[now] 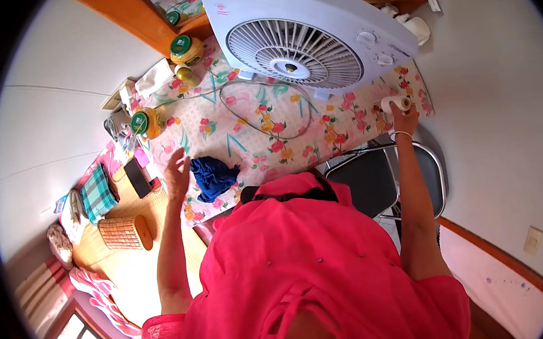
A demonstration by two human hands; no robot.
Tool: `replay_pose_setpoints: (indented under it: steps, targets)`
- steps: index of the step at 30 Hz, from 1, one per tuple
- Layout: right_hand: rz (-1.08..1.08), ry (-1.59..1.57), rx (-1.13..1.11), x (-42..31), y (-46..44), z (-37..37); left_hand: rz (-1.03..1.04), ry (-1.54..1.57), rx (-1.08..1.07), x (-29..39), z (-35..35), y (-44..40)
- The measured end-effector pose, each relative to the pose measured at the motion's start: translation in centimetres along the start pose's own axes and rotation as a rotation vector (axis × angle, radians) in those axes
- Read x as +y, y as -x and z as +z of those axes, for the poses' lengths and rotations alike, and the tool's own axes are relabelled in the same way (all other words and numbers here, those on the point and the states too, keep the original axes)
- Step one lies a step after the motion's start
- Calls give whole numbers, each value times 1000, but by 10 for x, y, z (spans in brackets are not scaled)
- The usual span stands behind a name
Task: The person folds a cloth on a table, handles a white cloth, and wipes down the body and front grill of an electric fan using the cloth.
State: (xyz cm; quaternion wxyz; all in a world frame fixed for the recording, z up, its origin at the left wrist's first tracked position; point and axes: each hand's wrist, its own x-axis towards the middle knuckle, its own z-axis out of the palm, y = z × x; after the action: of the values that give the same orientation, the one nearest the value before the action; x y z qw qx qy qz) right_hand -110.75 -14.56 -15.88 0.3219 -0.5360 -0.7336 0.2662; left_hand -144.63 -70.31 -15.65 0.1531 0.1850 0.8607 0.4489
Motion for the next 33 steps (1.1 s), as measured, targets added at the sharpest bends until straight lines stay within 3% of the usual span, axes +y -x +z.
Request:
replay_pose_setpoints:
  steps: [7, 15, 17, 20, 22, 24, 26, 30, 33]
  targets:
    - [56, -167, -67, 19, -11, 21, 245, -433, -111, 50, 43, 34]
    - [40, -86, -204, 24, -14, 12, 154, -452, -70, 52, 46, 30]
    - [-12, -40, -201, 19, -4, -1, 177, -405, -32, 46, 47, 27]
    - [-18, -70, -141, 28, 24, -22, 23, -101, 38, 47, 42, 25]
    - [-8, -103, -130, 23, 51, -30, -188, 287, 31, 52, 34, 24]
    - [-5, -100, -143, 2, 83, -32, -201, 627, -15, 64, 27, 21]
    - [-219, -83, -230, -53, 120, -26, -178, 667, -80, 90, 20, 21]
    - [-220, -246, -668, -140, 162, 8, -27, 663, -294, 121, 26, 16]
    - [-350, -487, -898, -195, 187, 36, -1, 685, -438, 153, 29, 21]
